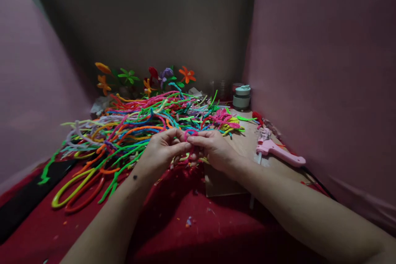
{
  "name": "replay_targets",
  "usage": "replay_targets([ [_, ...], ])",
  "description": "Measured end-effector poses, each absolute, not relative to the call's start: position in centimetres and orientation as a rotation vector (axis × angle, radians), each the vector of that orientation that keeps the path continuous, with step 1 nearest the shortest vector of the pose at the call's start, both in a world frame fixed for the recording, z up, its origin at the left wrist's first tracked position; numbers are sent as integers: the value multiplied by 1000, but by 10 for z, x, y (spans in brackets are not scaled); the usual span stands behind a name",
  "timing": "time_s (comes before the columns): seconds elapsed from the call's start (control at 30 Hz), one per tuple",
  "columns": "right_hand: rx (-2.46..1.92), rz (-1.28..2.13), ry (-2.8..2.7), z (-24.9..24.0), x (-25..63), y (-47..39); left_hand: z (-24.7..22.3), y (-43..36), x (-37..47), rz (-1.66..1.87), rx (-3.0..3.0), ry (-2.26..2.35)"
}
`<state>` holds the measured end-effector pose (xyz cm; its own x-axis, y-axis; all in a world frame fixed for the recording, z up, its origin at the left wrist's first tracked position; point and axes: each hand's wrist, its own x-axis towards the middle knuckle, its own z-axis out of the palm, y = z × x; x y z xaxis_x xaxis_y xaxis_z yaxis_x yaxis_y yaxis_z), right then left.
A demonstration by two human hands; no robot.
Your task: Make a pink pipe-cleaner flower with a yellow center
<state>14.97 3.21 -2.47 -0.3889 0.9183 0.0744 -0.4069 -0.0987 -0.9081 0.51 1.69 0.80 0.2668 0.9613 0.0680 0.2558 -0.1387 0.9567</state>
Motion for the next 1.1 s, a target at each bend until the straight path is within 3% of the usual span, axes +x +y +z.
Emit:
replay_targets([
  [0.57,-567,1583,-1052,-28,152,35,6,23,-2,887,1753,880],
  [1.1,-672,1774,-815,-22,155,40,7,20,1,770,1670,1151],
])
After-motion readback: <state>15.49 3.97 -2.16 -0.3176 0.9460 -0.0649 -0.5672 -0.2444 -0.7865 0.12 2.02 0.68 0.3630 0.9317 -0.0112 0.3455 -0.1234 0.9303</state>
